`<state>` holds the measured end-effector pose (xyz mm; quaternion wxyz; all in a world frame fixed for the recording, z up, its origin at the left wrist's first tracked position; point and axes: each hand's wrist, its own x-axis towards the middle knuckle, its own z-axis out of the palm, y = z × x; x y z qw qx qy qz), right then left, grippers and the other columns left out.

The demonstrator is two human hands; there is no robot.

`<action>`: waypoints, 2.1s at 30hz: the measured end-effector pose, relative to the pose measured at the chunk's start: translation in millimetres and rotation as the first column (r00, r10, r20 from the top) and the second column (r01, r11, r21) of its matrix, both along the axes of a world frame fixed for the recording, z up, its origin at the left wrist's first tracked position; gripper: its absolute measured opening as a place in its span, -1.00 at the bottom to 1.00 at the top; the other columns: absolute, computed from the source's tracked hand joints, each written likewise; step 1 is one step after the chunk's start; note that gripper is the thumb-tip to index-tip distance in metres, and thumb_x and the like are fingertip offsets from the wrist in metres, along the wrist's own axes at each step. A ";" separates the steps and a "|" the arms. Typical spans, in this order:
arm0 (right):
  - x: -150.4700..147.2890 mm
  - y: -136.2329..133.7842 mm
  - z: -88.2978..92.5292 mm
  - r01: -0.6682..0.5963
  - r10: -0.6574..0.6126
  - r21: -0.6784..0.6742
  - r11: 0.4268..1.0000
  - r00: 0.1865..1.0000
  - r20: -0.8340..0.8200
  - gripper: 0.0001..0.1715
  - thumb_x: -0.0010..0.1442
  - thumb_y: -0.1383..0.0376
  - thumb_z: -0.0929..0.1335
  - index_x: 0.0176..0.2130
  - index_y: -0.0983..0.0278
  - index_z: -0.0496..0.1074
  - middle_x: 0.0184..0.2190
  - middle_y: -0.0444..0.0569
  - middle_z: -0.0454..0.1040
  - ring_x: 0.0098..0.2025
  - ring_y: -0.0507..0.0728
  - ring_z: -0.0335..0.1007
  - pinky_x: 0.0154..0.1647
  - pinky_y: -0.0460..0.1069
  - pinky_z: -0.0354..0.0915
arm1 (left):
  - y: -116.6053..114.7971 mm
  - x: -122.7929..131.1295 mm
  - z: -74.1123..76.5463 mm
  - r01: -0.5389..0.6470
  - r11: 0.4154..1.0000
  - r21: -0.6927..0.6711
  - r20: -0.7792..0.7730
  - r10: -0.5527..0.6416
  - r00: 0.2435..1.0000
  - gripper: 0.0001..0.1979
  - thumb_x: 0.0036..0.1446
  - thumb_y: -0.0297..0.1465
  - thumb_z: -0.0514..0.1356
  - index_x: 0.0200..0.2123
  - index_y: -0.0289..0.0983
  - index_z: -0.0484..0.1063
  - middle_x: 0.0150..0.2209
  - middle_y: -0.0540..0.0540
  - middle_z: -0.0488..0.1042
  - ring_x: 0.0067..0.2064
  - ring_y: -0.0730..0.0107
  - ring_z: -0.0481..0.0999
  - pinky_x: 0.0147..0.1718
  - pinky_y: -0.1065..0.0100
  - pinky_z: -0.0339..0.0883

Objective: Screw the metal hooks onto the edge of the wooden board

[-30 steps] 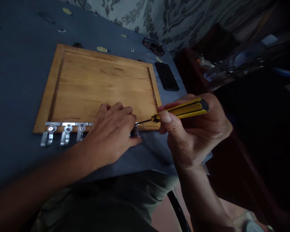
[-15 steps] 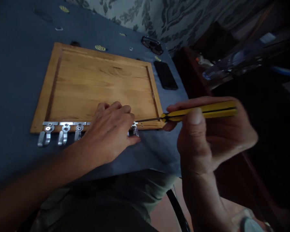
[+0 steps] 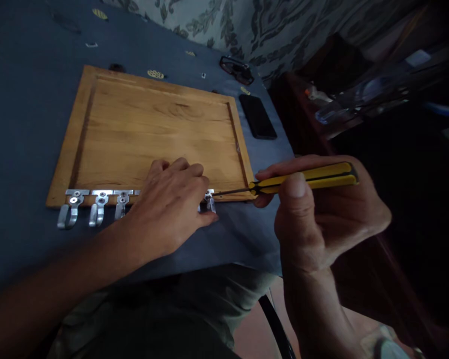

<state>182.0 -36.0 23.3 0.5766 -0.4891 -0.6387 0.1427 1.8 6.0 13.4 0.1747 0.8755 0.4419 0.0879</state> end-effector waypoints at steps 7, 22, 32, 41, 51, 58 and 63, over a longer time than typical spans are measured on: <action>0.4 2.7 -3.4 -0.026 0.027 0.030 0.999 0.999 -0.030 -0.95 0.34 0.26 0.50 -0.16 0.12 0.64 -0.30 -0.16 0.65 -0.47 0.03 0.52 -0.50 -0.01 0.42 | -1.9 -0.6 -2.9 -0.001 1.000 0.017 0.028 0.000 1.000 -0.76 0.23 -0.15 0.41 -0.30 -0.21 0.59 -0.24 -0.12 0.55 0.01 -0.04 0.53 0.00 -0.01 0.30; 15.2 13.6 11.6 -0.241 0.253 -0.083 0.967 0.945 0.205 -0.88 0.31 0.24 0.51 -0.11 0.07 0.62 -0.29 -0.14 0.68 -0.42 0.11 0.58 -0.47 0.04 0.44 | 0.2 0.3 -1.1 0.007 1.000 -0.024 -0.010 -0.007 1.000 -0.69 0.22 -0.12 0.43 -0.18 -0.25 0.64 -0.16 -0.12 0.60 0.04 -0.05 0.53 0.05 -0.04 0.29; 24.2 26.7 20.6 -0.385 0.407 -0.198 0.902 0.910 0.084 -0.91 0.36 0.23 0.49 -0.15 0.18 0.59 -0.30 -0.17 0.65 -0.41 -0.02 0.54 -0.42 -0.10 0.45 | 2.2 0.9 3.3 0.008 0.998 -0.058 -0.030 -0.009 0.999 -0.68 0.18 -0.13 0.46 -0.17 -0.25 0.63 -0.15 -0.11 0.60 0.03 -0.05 0.54 0.03 -0.05 0.31; 34.6 25.4 25.1 -0.469 0.495 -0.196 0.861 0.861 0.114 -0.92 0.36 0.32 0.48 -0.11 0.19 0.58 -0.22 -0.17 0.69 -0.33 -0.03 0.64 -0.30 -0.12 0.52 | 2.1 1.6 4.9 0.002 0.999 -0.046 -0.031 -0.003 1.000 -0.71 0.19 -0.15 0.46 -0.19 -0.25 0.63 -0.15 -0.12 0.63 0.01 -0.01 0.55 0.03 -0.03 0.33; 28.2 20.9 13.7 -0.260 0.260 -0.029 0.965 0.965 0.007 -0.90 0.33 0.35 0.49 -0.14 0.16 0.65 -0.26 -0.14 0.65 -0.45 0.01 0.56 -0.52 -0.07 0.50 | 2.2 2.1 1.5 -0.013 1.000 -0.010 -0.035 0.012 0.999 -0.67 0.14 -0.10 0.49 -0.26 -0.24 0.60 -0.20 -0.11 0.61 -0.01 -0.01 0.56 -0.01 0.01 0.34; 26.0 21.9 7.9 -0.292 0.293 -0.053 0.955 0.956 0.003 -0.92 0.34 0.34 0.49 -0.14 0.17 0.64 -0.28 -0.18 0.64 -0.42 -0.05 0.57 -0.44 -0.16 0.52 | 2.1 2.0 1.8 -0.004 1.000 -0.011 -0.026 0.004 1.000 -0.68 0.14 -0.13 0.49 -0.31 -0.24 0.55 -0.26 -0.09 0.56 -0.04 0.01 0.55 0.01 0.02 0.33; 21.1 19.9 9.1 -0.286 0.285 -0.078 0.955 0.958 -0.023 -0.91 0.32 0.38 0.50 -0.16 0.19 0.63 -0.30 -0.19 0.64 -0.42 -0.07 0.56 -0.45 -0.19 0.53 | 2.1 1.3 2.4 0.008 1.000 -0.016 -0.037 -0.009 0.999 -0.67 0.16 -0.12 0.48 -0.25 -0.25 0.58 -0.23 -0.11 0.56 0.00 -0.04 0.55 0.03 -0.02 0.34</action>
